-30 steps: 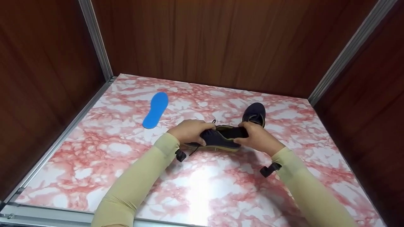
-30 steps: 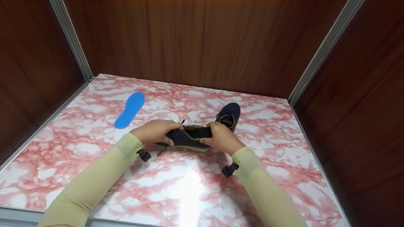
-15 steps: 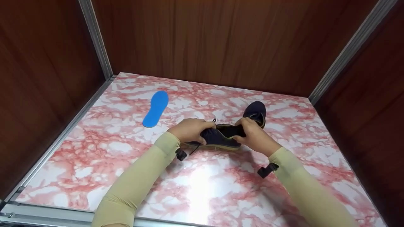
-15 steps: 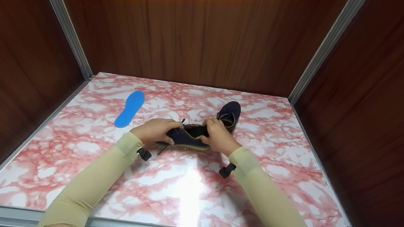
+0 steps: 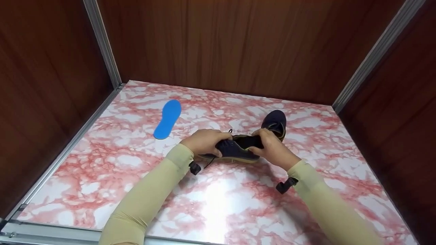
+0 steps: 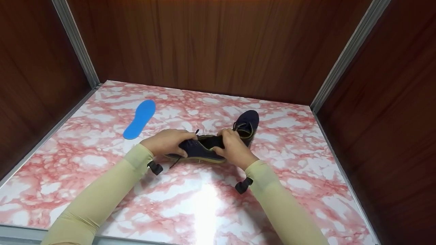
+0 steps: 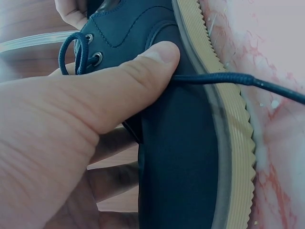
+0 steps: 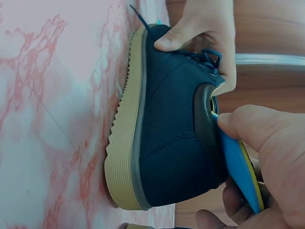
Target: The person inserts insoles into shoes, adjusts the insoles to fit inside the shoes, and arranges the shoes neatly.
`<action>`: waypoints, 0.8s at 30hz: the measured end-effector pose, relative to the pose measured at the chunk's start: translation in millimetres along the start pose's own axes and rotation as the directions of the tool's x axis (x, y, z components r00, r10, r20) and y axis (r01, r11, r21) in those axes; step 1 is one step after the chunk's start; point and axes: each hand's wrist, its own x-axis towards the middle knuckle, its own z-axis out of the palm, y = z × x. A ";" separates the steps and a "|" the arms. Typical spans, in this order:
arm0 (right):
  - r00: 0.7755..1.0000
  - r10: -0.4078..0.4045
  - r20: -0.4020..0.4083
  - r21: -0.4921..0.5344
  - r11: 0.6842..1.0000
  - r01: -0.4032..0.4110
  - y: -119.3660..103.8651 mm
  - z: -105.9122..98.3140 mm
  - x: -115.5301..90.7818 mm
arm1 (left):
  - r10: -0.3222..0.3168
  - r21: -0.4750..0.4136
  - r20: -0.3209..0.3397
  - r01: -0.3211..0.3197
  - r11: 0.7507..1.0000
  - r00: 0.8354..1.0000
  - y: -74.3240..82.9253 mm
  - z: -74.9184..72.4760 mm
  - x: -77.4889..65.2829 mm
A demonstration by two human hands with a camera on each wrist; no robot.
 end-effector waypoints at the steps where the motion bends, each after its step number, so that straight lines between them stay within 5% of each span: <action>1: 1.000 0.005 0.004 0.000 1.000 -0.005 -0.3 0.6 0.2 | -0.001 -0.003 0.001 0.001 1.000 1.000 0.2 0.2 -0.3; 17: 0.999 0.037 0.013 0.017 0.999 -0.038 -3.2 3.5 -0.7 | -0.014 0.011 -0.004 0.014 1.000 1.000 -1.5 2.1 -0.8; 24: 0.987 0.140 0.081 0.024 0.989 -0.143 0.2 -3.4 -2.0 | -0.010 0.008 -0.008 0.010 1.000 1.000 -1.8 2.1 -0.8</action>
